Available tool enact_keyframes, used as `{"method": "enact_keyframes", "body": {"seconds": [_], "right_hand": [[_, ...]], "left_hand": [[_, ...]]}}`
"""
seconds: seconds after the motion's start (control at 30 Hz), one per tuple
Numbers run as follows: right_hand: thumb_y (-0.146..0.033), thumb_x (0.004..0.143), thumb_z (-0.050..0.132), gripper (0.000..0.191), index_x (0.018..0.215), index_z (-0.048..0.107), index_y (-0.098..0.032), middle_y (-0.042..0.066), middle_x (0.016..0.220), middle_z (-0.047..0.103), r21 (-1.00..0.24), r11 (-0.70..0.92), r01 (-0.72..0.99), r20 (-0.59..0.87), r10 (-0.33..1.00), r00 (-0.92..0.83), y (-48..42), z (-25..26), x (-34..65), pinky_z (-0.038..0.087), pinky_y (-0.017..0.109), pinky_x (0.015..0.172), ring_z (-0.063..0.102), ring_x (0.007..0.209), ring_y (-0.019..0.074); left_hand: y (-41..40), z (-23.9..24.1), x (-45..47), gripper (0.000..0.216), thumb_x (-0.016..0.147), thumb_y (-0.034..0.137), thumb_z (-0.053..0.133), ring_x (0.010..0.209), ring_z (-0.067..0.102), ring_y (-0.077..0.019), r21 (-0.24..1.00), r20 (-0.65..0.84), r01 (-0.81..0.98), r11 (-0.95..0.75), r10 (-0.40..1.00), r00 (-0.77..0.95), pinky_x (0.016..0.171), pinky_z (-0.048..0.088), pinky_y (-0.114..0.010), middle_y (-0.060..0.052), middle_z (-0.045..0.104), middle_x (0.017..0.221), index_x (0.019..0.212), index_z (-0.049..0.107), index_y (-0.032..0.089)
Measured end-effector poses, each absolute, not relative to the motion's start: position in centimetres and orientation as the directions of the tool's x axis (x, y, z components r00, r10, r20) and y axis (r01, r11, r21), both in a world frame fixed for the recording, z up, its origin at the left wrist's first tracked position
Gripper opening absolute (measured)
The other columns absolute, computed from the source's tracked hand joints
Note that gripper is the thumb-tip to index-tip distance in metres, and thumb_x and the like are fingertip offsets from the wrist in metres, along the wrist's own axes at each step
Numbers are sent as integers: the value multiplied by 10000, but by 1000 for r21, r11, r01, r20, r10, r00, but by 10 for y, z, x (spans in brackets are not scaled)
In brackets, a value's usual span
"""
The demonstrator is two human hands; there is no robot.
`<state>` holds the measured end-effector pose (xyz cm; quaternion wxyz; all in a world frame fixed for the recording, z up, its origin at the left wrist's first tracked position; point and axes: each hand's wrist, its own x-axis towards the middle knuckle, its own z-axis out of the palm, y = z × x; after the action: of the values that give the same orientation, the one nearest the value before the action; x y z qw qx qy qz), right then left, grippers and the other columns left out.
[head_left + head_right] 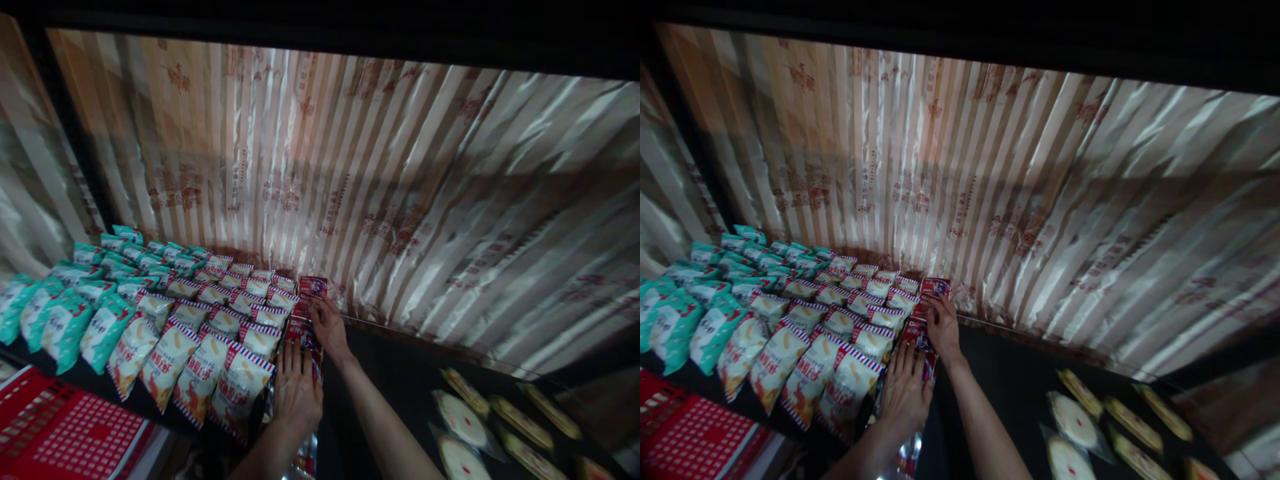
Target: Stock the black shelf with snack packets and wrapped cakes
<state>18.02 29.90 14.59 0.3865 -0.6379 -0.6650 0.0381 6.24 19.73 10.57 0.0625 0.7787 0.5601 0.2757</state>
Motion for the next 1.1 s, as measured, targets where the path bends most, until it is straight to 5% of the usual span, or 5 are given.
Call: {"method": "enact_keyframes", "body": {"seconds": [0.27,0.57,0.87,1.1], "right_hand": [[-427,833,401,407,1004,665,-169,144,1271,530,-756,35,653,322,889,325,196,111,179,386,401,1009,474,1202,235],[-550,849,359,507,1056,679,-215,106,1284,540,-784,-24,620,158,958,238,164,116,167,337,408,1052,452,1225,229],[-565,874,257,593,1072,672,-191,120,1245,568,-729,-14,684,179,961,211,166,117,163,352,398,1039,471,1206,228],[-531,866,319,520,1023,673,-183,114,1293,522,-744,-34,667,194,944,265,155,131,161,334,393,1044,446,1222,227]], "left_hand": [[194,112,58,491,833,318,443,1326,289,-302,428,326,832,-353,919,222,1073,277,-469,-136,401,1400,1293,469,149],[188,123,54,445,839,238,416,1281,348,-295,428,307,844,-323,930,200,1068,270,-446,-145,447,1330,1270,484,150],[187,129,51,447,841,223,395,1270,374,-277,378,346,854,-357,910,228,1072,279,-449,-144,507,1290,1261,487,100],[160,151,39,373,834,149,372,1219,432,-234,545,400,715,-437,885,237,1035,353,-409,-117,540,1257,1161,551,129]]}}
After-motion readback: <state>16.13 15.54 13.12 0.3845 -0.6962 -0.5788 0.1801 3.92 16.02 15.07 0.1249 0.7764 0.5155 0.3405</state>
